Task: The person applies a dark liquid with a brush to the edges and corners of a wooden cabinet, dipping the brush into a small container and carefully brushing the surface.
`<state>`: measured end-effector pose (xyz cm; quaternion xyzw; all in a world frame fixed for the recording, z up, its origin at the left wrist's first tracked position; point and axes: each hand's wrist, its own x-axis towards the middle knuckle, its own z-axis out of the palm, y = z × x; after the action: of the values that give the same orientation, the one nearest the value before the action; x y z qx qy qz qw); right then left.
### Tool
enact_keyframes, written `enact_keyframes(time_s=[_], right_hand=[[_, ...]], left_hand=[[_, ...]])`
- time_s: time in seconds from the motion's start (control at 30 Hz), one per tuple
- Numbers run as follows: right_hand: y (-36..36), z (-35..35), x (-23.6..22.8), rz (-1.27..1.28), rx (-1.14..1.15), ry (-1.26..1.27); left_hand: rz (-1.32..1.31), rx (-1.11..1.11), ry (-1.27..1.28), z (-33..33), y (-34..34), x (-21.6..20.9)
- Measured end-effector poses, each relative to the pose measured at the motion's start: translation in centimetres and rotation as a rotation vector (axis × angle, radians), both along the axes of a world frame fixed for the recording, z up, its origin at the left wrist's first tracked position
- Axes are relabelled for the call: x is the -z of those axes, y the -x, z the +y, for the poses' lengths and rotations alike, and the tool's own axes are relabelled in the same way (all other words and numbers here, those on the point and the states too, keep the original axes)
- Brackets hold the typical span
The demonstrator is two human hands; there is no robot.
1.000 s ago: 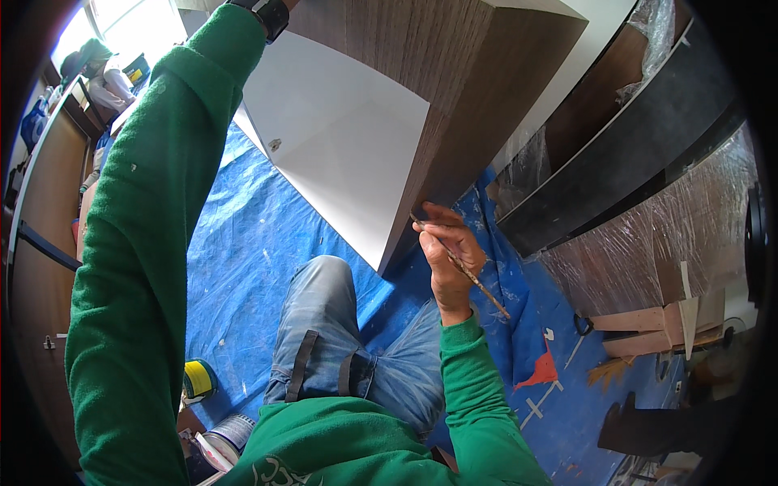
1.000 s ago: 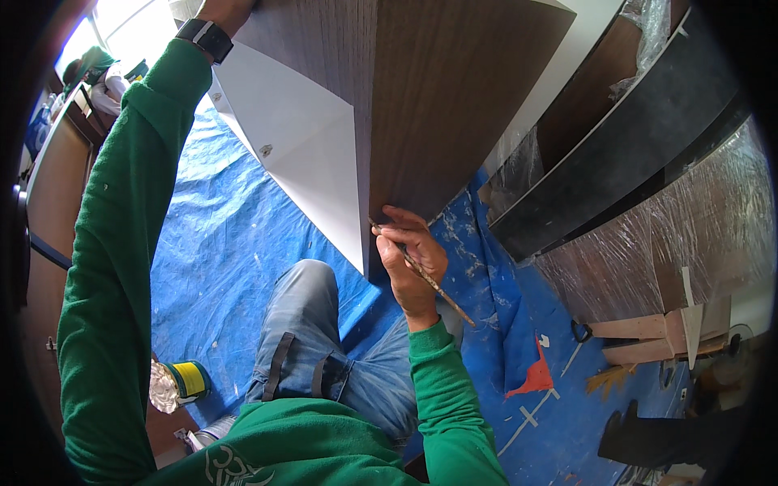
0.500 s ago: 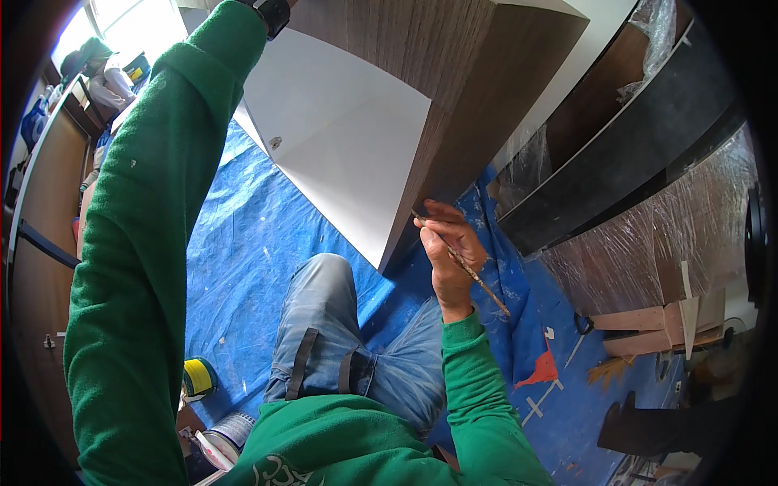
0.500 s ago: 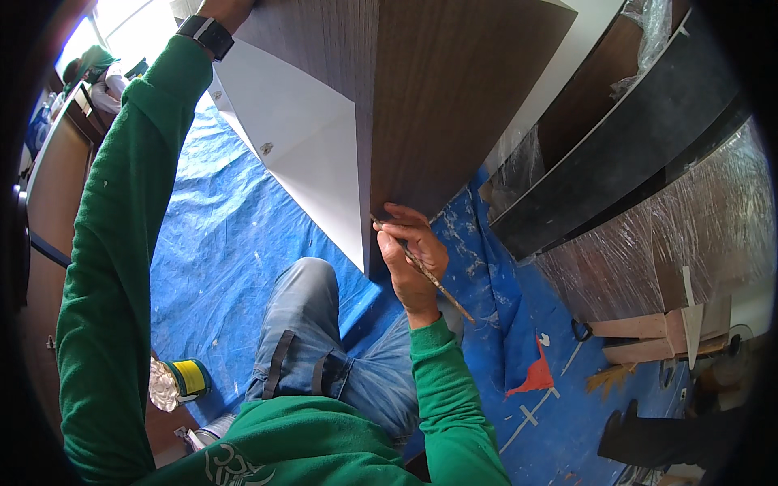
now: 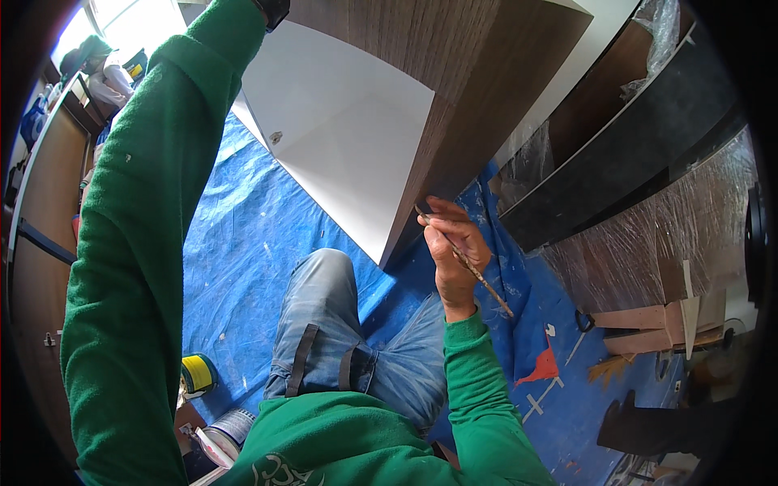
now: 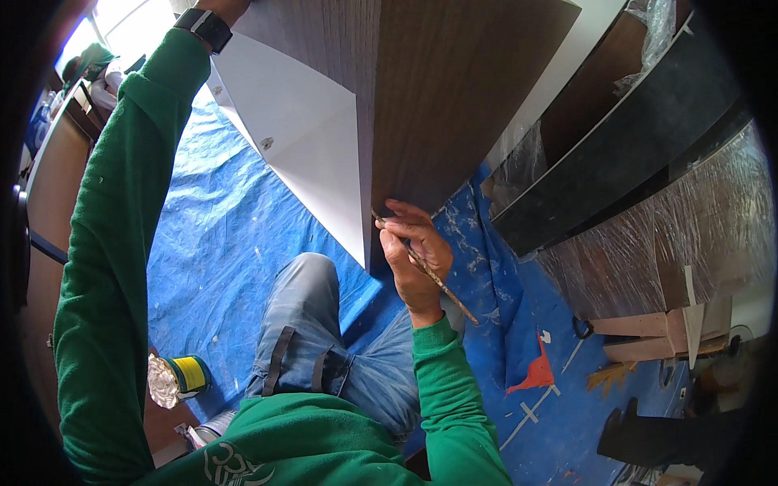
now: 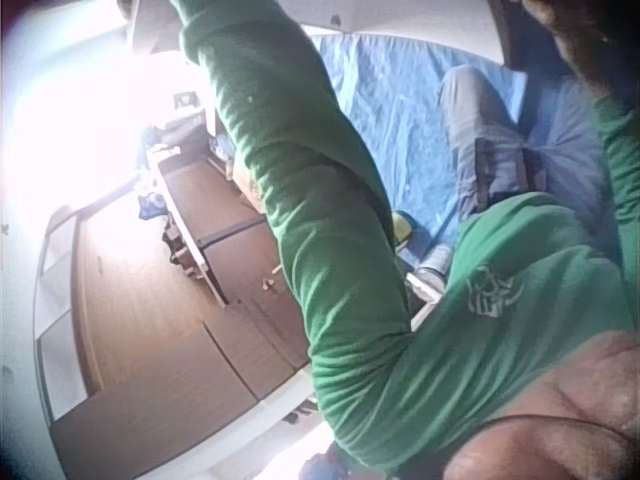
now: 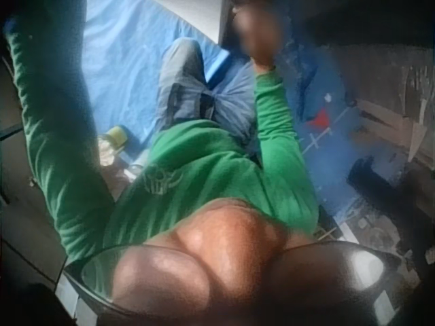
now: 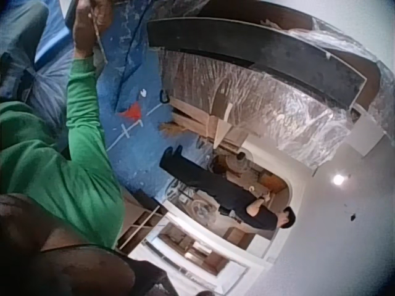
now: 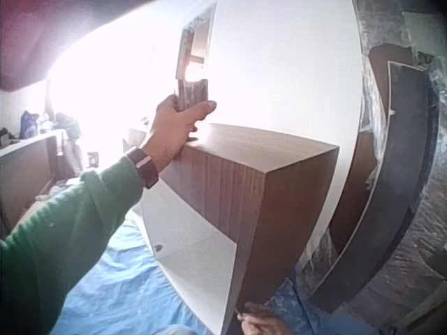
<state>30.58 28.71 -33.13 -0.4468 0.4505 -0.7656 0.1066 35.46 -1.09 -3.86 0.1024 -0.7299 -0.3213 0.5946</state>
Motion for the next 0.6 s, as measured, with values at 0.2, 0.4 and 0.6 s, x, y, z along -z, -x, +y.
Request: enact_keyframes(time_s=[0.2, 0.4, 0.6], right_hand=[[0.1, -0.4, 0.6, -0.007, 0.013, -0.032], [0.0, -0.2, 1.5, 0.027, 0.032, -0.052], [-0.2, -0.2, 0.4, -0.003, 0.007, -0.006]], left_hand=[[-0.015, -0.022, 0.0, 0.6, -0.4, -0.1], [-0.014, -0.02, 0.014, 0.9, -0.5, 0.0], [-0.019, -0.059, 0.006, 1.1, -0.7, 0.0]])
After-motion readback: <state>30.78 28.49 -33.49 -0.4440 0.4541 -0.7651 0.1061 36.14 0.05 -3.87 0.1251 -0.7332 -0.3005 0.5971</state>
